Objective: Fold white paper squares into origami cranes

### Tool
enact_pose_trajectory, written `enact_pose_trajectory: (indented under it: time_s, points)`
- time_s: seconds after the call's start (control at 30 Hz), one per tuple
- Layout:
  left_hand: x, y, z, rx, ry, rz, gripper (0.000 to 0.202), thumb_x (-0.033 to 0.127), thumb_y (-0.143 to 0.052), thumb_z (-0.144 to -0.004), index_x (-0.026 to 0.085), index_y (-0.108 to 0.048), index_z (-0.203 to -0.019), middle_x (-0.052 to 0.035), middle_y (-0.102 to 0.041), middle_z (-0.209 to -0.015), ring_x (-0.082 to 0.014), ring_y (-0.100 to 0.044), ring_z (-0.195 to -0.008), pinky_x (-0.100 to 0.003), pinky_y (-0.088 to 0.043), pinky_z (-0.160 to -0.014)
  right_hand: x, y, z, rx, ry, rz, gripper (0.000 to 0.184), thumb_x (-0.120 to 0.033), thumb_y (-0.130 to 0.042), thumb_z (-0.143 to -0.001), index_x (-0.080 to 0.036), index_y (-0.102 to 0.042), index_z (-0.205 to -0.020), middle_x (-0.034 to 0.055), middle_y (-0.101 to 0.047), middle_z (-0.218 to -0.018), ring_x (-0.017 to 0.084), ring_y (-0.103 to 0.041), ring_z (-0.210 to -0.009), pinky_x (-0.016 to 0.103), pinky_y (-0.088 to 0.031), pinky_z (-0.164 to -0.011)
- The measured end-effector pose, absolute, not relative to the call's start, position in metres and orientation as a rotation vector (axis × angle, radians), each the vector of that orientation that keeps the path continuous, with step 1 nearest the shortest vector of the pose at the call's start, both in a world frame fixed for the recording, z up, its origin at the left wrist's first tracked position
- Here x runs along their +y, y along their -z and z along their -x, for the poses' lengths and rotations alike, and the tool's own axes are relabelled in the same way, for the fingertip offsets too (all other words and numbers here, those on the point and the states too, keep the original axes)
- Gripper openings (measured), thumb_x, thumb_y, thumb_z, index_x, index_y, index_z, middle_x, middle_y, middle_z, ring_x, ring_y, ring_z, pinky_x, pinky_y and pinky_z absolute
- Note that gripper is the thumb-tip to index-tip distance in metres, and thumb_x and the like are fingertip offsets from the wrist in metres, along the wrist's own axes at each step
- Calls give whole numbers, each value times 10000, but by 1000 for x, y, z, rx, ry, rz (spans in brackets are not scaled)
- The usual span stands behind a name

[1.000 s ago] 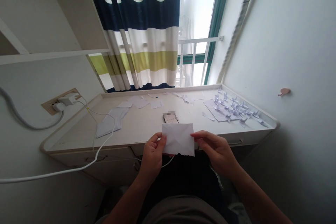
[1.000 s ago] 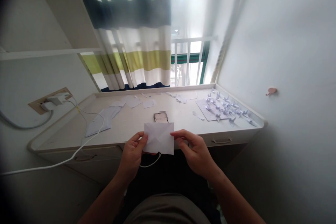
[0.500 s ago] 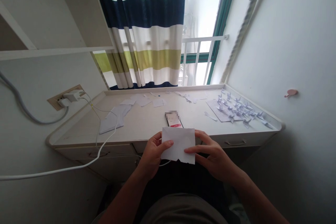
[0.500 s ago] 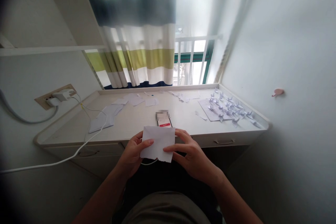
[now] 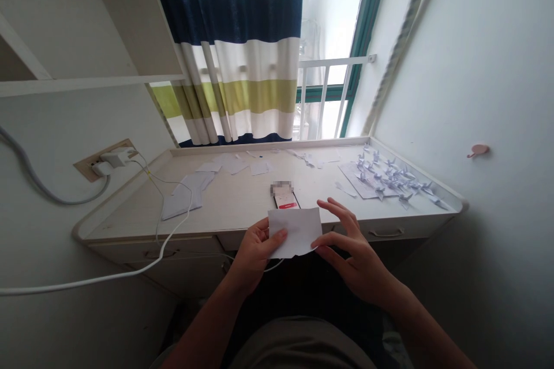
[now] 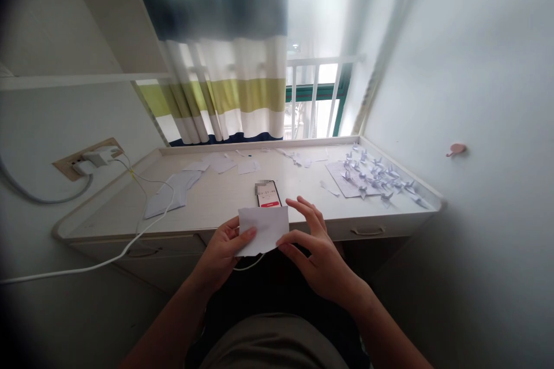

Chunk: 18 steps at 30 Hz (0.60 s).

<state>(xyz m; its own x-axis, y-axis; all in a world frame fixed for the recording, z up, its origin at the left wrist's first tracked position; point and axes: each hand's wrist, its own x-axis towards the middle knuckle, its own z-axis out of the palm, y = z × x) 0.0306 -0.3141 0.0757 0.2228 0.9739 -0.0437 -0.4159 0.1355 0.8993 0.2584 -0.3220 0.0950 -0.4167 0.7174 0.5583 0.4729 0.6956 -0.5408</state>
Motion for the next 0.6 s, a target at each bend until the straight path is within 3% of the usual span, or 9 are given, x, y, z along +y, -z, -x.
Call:
enact_pose_trajectory:
  time_s: [0.23,0.47,0.6]
  points:
    - [-316,-71,-39,790,-1160,-1032,404,332,-881,-769,169,-787,-1126,-105,-808,-1076,-229,-751,-965,-331,-591,-884,-319,-100,-253,-1919,-498,910,124,-244,-575,-1015,-245,-623,-901,101,-628,-1440,302,-505,-1432,539,-432,-1163]
    - [-323,-74,-40,727,-1013,-1004,443,409,-830,-834,151,-762,-1188,-174,-787,-1155,-325,-784,-1015,-405,-619,-890,-313,-94,-250,-1754,-619,1020,148,-345,-526,-1047,-250,-574,-944,106,-734,-1274,277,-639,-1281,476,-482,-1093]
    - [-326,-73,-40,699,-1005,-996,446,409,-836,-830,163,-760,-1194,-176,-786,-1155,-346,-784,-1021,-390,-624,-867,-311,-89,-247,-1667,-649,1084,227,-421,-532,-1039,-237,-565,-911,125,-674,-1398,286,-653,-1241,459,-503,-1056]
